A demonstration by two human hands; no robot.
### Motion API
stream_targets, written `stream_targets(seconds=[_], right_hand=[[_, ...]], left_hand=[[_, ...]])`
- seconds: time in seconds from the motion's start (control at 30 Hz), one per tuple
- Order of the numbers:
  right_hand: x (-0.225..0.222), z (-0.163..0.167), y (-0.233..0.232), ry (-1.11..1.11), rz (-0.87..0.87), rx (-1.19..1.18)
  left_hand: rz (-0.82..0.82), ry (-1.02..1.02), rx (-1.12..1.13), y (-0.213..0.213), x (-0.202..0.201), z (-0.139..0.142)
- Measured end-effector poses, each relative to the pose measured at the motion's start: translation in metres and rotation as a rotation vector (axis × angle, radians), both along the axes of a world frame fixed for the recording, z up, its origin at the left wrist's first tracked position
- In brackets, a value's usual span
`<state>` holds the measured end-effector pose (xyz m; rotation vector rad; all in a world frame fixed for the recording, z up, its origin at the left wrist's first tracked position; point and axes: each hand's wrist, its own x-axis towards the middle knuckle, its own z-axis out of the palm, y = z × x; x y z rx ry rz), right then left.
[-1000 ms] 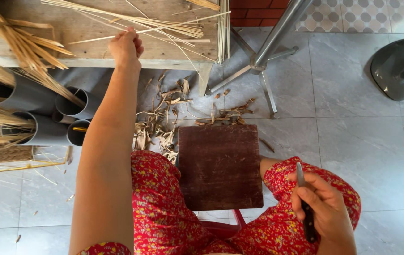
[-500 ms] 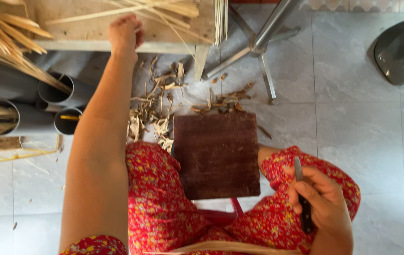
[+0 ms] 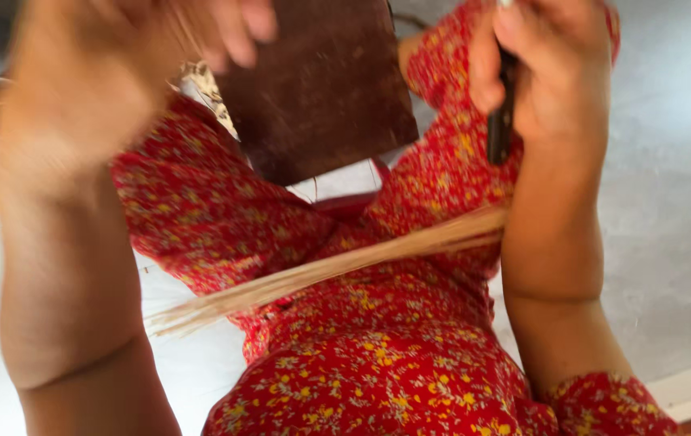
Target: The person sits on a low stool and splits thin bamboo strips with a small knife, drawing the blade along each strip to shave and separate it. They work each strip across their lap and set finished strips onto a growing pile, occasionally reaching to the table for more material.
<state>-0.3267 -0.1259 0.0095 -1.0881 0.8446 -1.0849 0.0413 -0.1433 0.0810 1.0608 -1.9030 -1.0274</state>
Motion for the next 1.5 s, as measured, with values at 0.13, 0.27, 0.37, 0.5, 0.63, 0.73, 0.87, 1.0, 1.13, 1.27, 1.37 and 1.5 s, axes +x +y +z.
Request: stream_targets(seconds=[0.13,0.27,0.37,0.5,0.63,0.73,0.87,1.0,1.13,1.27,1.37,1.5], right_hand=[[-0.005,0.004,0.007,-0.059,-0.054,0.032],[-0.026,0.018,0.035,-0.022,-0.076,-0.096],[-0.037,0.025,0.055,-0.097,-0.126,-0.075],[-0.037,0.02,0.067,-0.218,-0.114,-0.061],[-0.023,0.014,0.068,-0.279,-0.123,0.001],[-0.004,0.01,0.064,-0.238,-0.049,-0.028],[0.014,0.007,0.052,-0.22,0.024,0.036],[0.02,0.003,0.048,-0.272,0.041,0.077],[0.014,0.008,0.056,-0.304,0.024,0.012],[0.008,0.017,0.067,-0.346,-0.015,-0.077],[0.008,0.019,0.077,-0.3,-0.053,-0.124],[0.006,0.024,0.088,-0.201,-0.076,-0.172]], left_hand=[[-0.212,-0.079,0.368,0.069,-0.032,-0.042],[-0.277,-0.146,0.469,0.119,-0.035,-0.07],[-0.148,-0.181,0.489,0.144,-0.04,-0.069],[-0.121,-0.138,0.623,0.153,-0.05,-0.082],[-0.149,-0.165,0.521,0.154,-0.06,-0.098],[-0.148,-0.181,0.386,0.15,-0.069,-0.098],[-0.029,-0.244,0.266,0.144,-0.07,-0.089],[0.031,-0.172,0.25,0.143,-0.063,-0.084],[0.185,-0.096,0.113,0.13,-0.049,-0.073],[0.331,-0.073,0.123,0.112,-0.029,-0.056],[0.223,0.056,0.334,0.109,-0.041,-0.056],[0.009,0.025,0.339,0.126,-0.088,-0.074]])
